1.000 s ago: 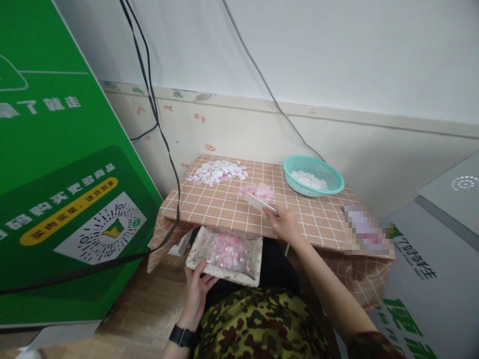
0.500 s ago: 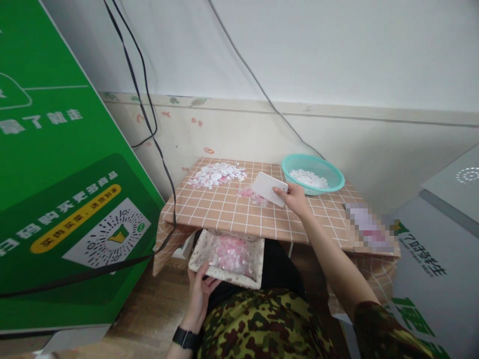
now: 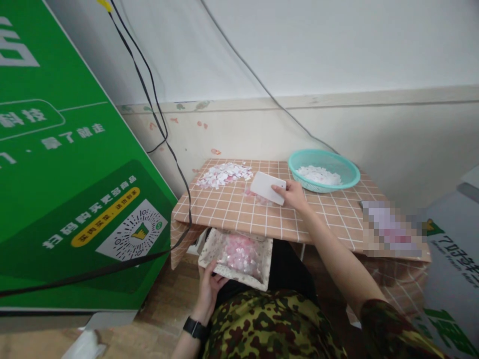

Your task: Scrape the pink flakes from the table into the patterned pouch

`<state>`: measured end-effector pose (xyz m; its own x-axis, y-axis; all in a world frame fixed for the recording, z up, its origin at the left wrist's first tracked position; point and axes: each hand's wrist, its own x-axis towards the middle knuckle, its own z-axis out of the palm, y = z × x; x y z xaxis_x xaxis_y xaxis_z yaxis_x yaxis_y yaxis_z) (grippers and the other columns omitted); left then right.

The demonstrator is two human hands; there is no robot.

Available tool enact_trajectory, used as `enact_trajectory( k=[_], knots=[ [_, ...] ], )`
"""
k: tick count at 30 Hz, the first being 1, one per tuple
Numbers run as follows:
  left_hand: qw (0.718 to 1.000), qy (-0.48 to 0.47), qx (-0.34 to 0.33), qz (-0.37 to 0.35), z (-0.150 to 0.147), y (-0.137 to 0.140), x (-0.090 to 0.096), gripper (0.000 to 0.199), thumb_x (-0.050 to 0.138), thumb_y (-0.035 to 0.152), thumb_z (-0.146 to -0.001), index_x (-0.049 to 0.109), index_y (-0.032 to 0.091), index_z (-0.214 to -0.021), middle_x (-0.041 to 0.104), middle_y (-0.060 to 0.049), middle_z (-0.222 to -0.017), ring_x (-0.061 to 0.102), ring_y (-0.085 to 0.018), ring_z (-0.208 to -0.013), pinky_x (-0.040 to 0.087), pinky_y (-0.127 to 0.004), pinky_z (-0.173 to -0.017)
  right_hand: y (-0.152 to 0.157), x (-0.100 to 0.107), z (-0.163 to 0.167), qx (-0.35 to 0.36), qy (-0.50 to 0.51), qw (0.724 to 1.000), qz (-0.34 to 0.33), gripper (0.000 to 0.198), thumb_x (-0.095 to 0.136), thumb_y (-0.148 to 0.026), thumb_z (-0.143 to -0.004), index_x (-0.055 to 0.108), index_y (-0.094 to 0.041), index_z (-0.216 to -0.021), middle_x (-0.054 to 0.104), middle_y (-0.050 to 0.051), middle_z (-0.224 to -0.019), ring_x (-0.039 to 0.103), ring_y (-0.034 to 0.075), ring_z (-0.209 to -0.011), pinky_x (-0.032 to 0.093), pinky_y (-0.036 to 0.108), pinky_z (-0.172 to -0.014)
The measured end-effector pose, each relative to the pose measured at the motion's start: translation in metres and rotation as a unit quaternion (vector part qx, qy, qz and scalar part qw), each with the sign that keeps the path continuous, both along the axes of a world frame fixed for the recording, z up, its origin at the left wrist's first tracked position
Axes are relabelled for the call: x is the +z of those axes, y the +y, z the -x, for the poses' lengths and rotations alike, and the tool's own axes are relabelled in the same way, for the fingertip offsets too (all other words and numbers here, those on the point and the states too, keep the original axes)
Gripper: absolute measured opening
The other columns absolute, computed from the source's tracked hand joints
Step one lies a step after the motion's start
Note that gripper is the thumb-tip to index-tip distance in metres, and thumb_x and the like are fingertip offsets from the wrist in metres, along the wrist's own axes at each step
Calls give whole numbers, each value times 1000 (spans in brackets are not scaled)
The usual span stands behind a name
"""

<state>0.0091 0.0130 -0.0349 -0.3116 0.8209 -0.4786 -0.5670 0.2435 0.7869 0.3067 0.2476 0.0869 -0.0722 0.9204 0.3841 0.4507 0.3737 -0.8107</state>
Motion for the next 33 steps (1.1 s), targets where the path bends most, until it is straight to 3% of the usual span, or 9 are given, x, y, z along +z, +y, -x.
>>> enact_trajectory(
  k=[5, 11, 19, 25, 33],
  knots=[
    [1000, 10, -2, 5, -2, 2, -3, 59, 67, 36, -89, 39, 33, -140, 61, -14, -137, 76, -26, -86, 63, -52, -80, 6, 0, 3, 28, -24, 999, 7, 41, 66, -54, -80, 73, -14, -74, 72, 8, -70, 61, 21, -64, 43, 28, -54],
    [1000, 9, -17, 1, -1, 2, -4, 59, 67, 36, -89, 39, 33, -141, 63, -14, -131, 76, -26, -85, 62, -54, -82, 7, 1, -1, 48, 65, 996, 40, 43, 71, -56, -75, 75, -14, -80, 77, 10, -79, 67, 24, -68, 50, 30, -56],
    [999, 8, -31, -14, -6, 0, 1, 63, 69, 41, -87, 40, 32, -142, 62, -15, -136, 75, -27, -88, 62, -53, -82, 7, 0, 1, 78, 46, 994, 63, 39, 74, -52, -73, 75, -13, -74, 76, 9, -74, 66, 22, -64, 49, 29, -53],
    [999, 2, -34, -16, -9, 0, 2, 67, 70, 41, -87, 37, 33, -144, 62, -16, -134, 75, -27, -87, 62, -54, -81, 6, 1, 8, 94, 100, 988, 68, 44, 76, -56, -72, 76, -13, -81, 77, 10, -81, 67, 22, -68, 52, 30, -58],
    [999, -30, -1, -28, -25, -7, 9, 55, 73, 35, -84, 43, 31, -130, 65, -9, -125, 74, -24, -87, 61, -51, -86, 12, -2, 8, 107, 81, 988, 72, 46, 78, -60, -72, 77, -14, -79, 76, 8, -77, 67, 23, -67, 52, 31, -55]
  ],
)
